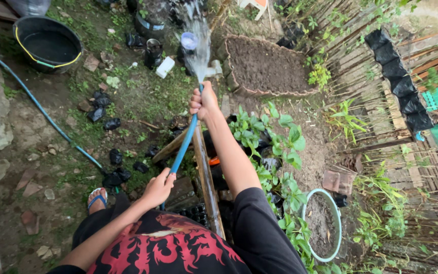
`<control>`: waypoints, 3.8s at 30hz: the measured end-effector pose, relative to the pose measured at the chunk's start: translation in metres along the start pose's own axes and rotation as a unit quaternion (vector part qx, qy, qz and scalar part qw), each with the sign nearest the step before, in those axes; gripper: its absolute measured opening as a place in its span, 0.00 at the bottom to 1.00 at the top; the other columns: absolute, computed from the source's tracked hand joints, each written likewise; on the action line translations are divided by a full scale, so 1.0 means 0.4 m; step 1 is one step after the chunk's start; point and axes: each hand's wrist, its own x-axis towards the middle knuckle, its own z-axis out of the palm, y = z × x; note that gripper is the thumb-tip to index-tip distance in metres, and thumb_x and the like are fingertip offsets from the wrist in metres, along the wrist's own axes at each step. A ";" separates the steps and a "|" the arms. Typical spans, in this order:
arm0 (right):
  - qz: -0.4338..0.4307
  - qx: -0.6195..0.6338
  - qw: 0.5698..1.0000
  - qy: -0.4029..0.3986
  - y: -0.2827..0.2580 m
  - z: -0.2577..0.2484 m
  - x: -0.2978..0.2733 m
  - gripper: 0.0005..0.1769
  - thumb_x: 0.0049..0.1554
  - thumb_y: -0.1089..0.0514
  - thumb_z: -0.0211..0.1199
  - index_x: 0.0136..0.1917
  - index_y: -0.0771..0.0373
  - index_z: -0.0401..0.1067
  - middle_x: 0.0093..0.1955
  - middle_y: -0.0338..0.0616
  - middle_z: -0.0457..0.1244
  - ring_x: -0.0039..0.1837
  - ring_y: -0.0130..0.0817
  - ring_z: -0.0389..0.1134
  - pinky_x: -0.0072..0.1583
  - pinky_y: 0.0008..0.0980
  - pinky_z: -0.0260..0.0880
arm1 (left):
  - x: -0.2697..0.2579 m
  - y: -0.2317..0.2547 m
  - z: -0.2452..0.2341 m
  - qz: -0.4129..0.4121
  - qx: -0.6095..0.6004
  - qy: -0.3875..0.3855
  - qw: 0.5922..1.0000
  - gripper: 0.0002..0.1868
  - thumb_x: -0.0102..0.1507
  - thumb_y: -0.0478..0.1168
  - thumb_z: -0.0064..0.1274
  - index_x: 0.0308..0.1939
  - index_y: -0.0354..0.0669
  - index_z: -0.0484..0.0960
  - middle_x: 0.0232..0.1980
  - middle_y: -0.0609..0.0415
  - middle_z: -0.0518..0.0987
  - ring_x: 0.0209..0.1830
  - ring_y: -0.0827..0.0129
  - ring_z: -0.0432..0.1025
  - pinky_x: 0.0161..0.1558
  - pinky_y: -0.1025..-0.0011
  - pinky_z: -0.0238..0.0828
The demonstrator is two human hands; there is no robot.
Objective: The person waters various plants, potted seedlings, and garden soil using a hose.
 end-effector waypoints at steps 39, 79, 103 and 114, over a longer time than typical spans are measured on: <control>0.008 0.002 1.000 0.015 0.031 -0.002 -0.012 0.26 0.59 0.34 0.45 0.28 0.49 0.51 0.22 0.28 0.39 0.23 0.25 0.38 0.28 0.30 0.36 | -0.004 -0.045 0.013 0.007 -0.010 -0.009 1.000 0.15 0.70 0.51 0.40 0.47 0.46 0.75 0.30 0.51 0.82 0.29 0.59 0.78 0.35 0.61 0.72; -0.157 0.235 0.952 0.119 0.087 -0.364 -0.171 0.28 0.61 0.33 0.43 0.27 0.50 0.51 0.22 0.30 0.40 0.23 0.27 0.39 0.28 0.32 0.38 | 0.002 0.008 0.012 0.086 0.079 -0.022 0.993 0.12 0.69 0.51 0.45 0.44 0.49 0.78 0.22 0.43 0.77 0.24 0.47 0.75 0.28 0.52 0.66; -0.191 0.284 0.929 0.144 0.107 -0.361 -0.212 0.29 0.59 0.33 0.44 0.26 0.51 0.50 0.21 0.31 0.40 0.24 0.28 0.38 0.29 0.31 0.37 | 0.005 0.010 -0.003 0.066 0.058 -0.024 0.996 0.14 0.68 0.50 0.45 0.44 0.47 0.80 0.24 0.48 0.80 0.23 0.53 0.76 0.29 0.58 0.69; -0.226 0.290 0.916 0.161 0.121 -0.353 -0.284 0.27 0.58 0.36 0.44 0.25 0.52 0.50 0.21 0.31 0.40 0.23 0.28 0.39 0.28 0.31 0.38 | 0.005 -0.022 0.002 0.093 0.096 -0.034 0.991 0.13 0.69 0.50 0.46 0.45 0.48 0.81 0.24 0.48 0.78 0.27 0.54 0.73 0.35 0.59 0.68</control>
